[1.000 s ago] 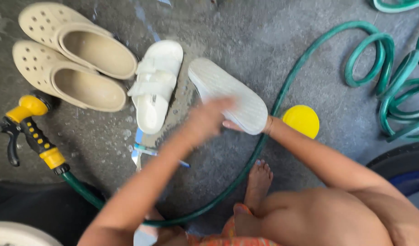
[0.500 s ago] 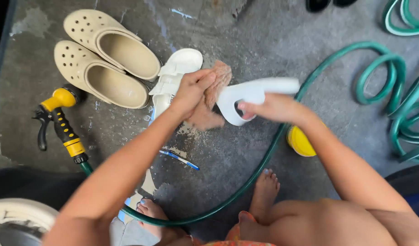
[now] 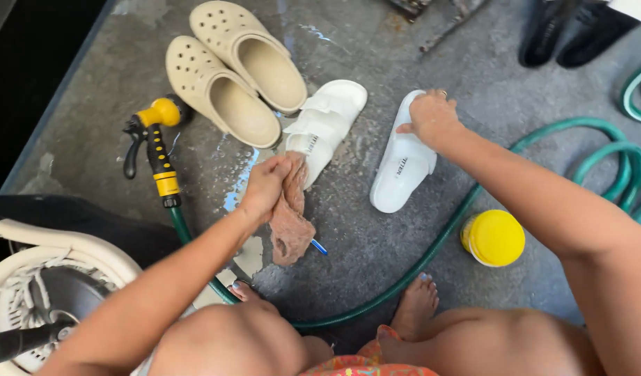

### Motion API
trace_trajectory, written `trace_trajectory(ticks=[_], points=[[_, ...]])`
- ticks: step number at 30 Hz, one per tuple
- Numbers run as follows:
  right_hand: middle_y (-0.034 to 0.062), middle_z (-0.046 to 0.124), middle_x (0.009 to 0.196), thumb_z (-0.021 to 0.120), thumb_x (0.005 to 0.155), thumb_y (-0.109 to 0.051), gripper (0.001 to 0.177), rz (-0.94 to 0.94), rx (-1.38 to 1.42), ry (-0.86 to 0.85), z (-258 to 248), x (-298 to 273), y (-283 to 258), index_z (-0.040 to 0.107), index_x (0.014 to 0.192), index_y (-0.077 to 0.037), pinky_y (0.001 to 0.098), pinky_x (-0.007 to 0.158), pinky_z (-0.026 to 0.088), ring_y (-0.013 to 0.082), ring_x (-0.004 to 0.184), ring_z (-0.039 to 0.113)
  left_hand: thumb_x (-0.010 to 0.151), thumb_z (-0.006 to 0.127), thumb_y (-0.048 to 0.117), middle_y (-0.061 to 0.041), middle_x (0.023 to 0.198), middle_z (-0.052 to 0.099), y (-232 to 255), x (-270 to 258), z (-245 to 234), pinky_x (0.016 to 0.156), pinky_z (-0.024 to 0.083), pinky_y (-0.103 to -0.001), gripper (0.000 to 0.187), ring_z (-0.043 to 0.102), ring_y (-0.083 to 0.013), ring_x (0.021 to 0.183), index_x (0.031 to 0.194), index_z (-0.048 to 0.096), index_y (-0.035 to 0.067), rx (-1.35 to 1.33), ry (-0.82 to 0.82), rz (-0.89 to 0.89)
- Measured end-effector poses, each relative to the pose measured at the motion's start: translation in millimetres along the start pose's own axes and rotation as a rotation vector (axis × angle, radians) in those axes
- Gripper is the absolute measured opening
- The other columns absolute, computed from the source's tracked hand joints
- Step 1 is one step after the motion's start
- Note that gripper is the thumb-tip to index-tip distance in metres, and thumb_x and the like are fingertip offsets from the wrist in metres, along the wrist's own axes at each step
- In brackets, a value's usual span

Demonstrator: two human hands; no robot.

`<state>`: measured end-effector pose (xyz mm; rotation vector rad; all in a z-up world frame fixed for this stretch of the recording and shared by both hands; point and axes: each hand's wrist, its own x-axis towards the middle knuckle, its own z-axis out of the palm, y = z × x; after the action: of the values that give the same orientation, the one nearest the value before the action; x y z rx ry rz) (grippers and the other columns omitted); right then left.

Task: Cleaning multiple pairs of sandals and shoes using a water hose, brush, and detergent.

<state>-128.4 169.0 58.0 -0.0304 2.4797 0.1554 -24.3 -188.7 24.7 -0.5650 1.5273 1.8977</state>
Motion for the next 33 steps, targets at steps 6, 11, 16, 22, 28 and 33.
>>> trace_trajectory(ticks=[6, 11, 16, 22, 28, 33], points=[[0.0292, 0.063, 0.126, 0.072, 0.092, -0.045, 0.062, -0.569, 0.428, 0.394, 58.1, 72.9, -71.0, 0.066, 0.124, 0.007, 0.0519, 0.101, 0.051, 0.0468, 0.118, 0.059, 0.102, 0.053, 0.015, -0.006, 0.094, 0.072, -32.6, -11.6, -17.3, 0.074, 0.058, -0.03, 0.022, 0.067, -0.0143, 0.08, 0.11, 0.068, 0.002, -0.325, 0.218, -0.063], [0.0264, 0.068, 0.112, 0.088, 0.083, -0.048, 0.064, -0.258, 0.473, 0.047, 41.1, 93.4, -123.2, 0.068, 0.11, 0.006, 0.046, 0.091, 0.052, 0.0395, 0.104, 0.066, 0.104, 0.053, 0.015, -0.005, 0.096, 0.07, -22.9, -0.4, -16.9, 0.078, 0.057, -0.03, 0.022, 0.066, -0.0132, 0.083, 0.113, 0.065, 0.0, -0.292, 0.196, 0.012], [0.014, 0.074, 0.108, 0.083, 0.082, -0.034, 0.049, -0.314, 0.875, -0.199, -46.0, 8.8, -86.9, 0.072, 0.115, 0.0, 0.0377, 0.083, 0.055, 0.0229, 0.096, 0.069, 0.104, 0.054, 0.016, -0.007, 0.092, 0.069, 45.6, -3.6, -10.2, 0.073, 0.055, -0.032, 0.02, 0.065, -0.0154, 0.079, 0.117, 0.062, 0.003, -0.175, 0.139, 0.055], [0.0024, 0.071, 0.125, 0.072, 0.092, -0.027, 0.044, -0.471, 1.11, 0.09, -28.0, -75.1, -27.6, 0.066, 0.129, -0.005, 0.0262, 0.099, 0.05, 0.0103, 0.114, 0.064, 0.102, 0.061, 0.021, -0.01, 0.11, 0.075, 116.2, 12.8, 11.9, 0.088, 0.056, -0.03, 0.032, 0.071, -0.0176, 0.098, 0.128, 0.066, 0.005, 0.339, 0.041, 0.469], [0.0007, 0.073, 0.103, 0.068, 0.099, -0.029, 0.033, -0.204, 1.135, 0.109, 66.0, -117.0, -29.5, 0.073, 0.121, -0.005, 0.0271, 0.081, 0.053, 0.0087, 0.093, 0.063, 0.093, 0.072, 0.023, -0.022, 0.119, 0.069, 86.3, 57.0, 38.9, 0.094, 0.051, -0.04, 0.036, 0.068, -0.0366, 0.107, 0.125, 0.072, 0.005, 0.785, 0.037, 0.727], [0.0014, 0.073, 0.096, 0.057, 0.105, -0.033, 0.034, -0.202, 1.136, 0.1, 84.2, -110.7, -45.4, 0.072, 0.113, -0.004, 0.0276, 0.075, 0.053, 0.0087, 0.087, 0.064, 0.1, 0.062, 0.015, -0.016, 0.137, 0.066, -29.1, 91.2, 87.7, 0.114, 0.047, -0.043, 0.029, 0.063, -0.0322, 0.13, 0.127, 0.07, 0.01, 0.528, 0.106, 0.746]])
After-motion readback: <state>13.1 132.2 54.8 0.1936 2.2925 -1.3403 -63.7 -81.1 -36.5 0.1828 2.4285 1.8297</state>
